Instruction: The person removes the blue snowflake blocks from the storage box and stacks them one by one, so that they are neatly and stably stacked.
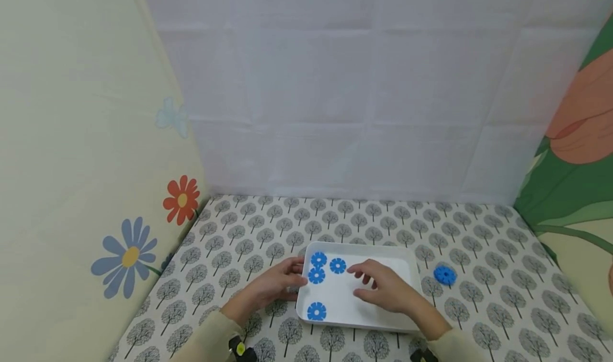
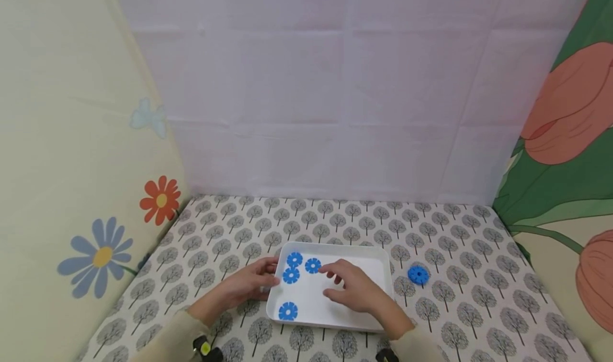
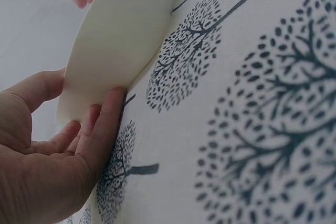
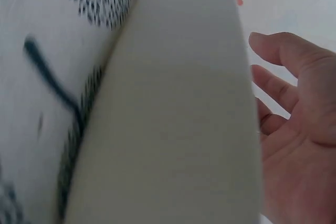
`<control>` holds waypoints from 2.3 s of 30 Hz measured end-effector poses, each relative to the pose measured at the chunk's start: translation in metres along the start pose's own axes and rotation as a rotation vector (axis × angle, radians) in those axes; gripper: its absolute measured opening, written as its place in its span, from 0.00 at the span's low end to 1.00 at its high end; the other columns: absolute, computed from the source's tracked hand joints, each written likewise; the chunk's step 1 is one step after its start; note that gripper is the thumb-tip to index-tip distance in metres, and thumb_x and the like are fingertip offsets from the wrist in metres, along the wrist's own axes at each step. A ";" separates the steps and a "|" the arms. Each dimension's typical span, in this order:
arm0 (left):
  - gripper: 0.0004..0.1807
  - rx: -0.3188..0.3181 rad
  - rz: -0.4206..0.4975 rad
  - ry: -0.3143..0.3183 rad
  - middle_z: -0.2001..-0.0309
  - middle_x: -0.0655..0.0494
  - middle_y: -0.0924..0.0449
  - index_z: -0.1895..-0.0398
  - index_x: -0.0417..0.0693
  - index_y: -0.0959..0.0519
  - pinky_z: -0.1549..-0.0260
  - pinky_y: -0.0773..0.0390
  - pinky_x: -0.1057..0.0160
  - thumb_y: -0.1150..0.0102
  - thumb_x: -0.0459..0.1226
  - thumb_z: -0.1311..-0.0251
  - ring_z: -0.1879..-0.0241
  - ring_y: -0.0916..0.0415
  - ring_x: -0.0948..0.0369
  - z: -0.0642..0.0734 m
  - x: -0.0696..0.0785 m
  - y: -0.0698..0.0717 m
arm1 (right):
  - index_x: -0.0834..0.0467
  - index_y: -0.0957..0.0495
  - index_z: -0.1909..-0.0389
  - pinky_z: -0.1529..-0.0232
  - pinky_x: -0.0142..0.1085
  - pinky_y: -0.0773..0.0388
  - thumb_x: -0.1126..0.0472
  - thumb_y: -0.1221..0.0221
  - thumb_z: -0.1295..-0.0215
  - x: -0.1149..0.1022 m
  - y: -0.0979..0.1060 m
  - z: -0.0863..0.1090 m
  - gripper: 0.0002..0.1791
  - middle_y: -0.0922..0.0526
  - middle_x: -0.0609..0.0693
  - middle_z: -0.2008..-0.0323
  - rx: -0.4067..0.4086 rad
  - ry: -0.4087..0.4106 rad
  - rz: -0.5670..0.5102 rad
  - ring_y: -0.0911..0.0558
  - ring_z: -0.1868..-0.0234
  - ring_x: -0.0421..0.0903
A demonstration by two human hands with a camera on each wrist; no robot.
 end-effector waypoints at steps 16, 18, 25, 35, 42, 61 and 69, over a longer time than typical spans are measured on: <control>0.40 -0.006 -0.016 -0.002 0.36 0.39 0.33 0.23 0.40 0.44 0.47 0.18 0.46 0.36 0.34 0.35 0.45 0.23 0.52 0.000 0.001 0.001 | 0.55 0.21 0.40 0.52 0.31 0.22 0.57 0.32 0.36 -0.021 -0.048 -0.033 0.23 0.20 0.46 0.51 -0.207 0.003 -0.015 0.23 0.54 0.37; 0.40 -0.011 -0.019 -0.008 0.36 0.39 0.34 0.23 0.39 0.44 0.46 0.18 0.46 0.37 0.34 0.35 0.45 0.24 0.51 0.001 0.001 0.001 | 0.55 0.21 0.40 0.52 0.30 0.23 0.57 0.31 0.37 -0.022 -0.051 -0.034 0.24 0.20 0.46 0.52 -0.215 0.012 0.003 0.23 0.54 0.36; 0.40 -0.017 -0.013 -0.011 0.35 0.39 0.34 0.23 0.39 0.44 0.46 0.18 0.46 0.37 0.34 0.35 0.44 0.24 0.51 0.001 0.002 0.001 | 0.52 0.18 0.43 0.49 0.30 0.24 0.57 0.30 0.40 -0.024 -0.059 -0.040 0.23 0.19 0.40 0.52 -0.243 0.005 0.015 0.24 0.55 0.33; 0.40 -0.017 -0.006 0.004 0.36 0.38 0.34 0.23 0.39 0.44 0.47 0.18 0.47 0.37 0.34 0.35 0.44 0.24 0.51 0.001 0.002 0.002 | 0.47 0.16 0.44 0.53 0.26 0.28 0.58 0.28 0.43 -0.022 -0.072 -0.048 0.23 0.23 0.38 0.54 -0.259 0.019 0.077 0.28 0.58 0.31; 0.40 -0.023 0.004 0.006 0.36 0.39 0.34 0.23 0.39 0.45 0.46 0.18 0.46 0.37 0.34 0.34 0.44 0.25 0.51 0.001 0.000 0.003 | 0.46 0.16 0.46 0.55 0.25 0.30 0.59 0.28 0.43 -0.024 -0.072 -0.049 0.22 0.25 0.39 0.54 -0.282 0.037 0.127 0.30 0.58 0.32; 0.40 -0.017 -0.005 0.012 0.35 0.37 0.35 0.23 0.38 0.45 0.47 0.18 0.45 0.38 0.33 0.35 0.44 0.25 0.50 0.002 0.003 0.001 | 0.42 0.15 0.47 0.50 0.27 0.27 0.62 0.29 0.42 -0.024 -0.070 -0.050 0.21 0.24 0.39 0.50 -0.333 0.042 0.162 0.28 0.52 0.32; 0.40 -0.017 -0.002 0.009 0.36 0.37 0.34 0.23 0.38 0.45 0.47 0.18 0.46 0.37 0.34 0.35 0.43 0.25 0.50 0.001 0.002 0.002 | 0.44 0.15 0.49 0.46 0.28 0.26 0.61 0.28 0.43 -0.025 -0.072 -0.051 0.20 0.23 0.36 0.51 -0.325 0.026 0.151 0.27 0.52 0.30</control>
Point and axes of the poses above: each hand's wrist, its own z-axis away from the middle knuckle, its own y-axis out of the back of the hand, x = y × z, the point moved 3 cm from there along -z, towards the middle knuckle
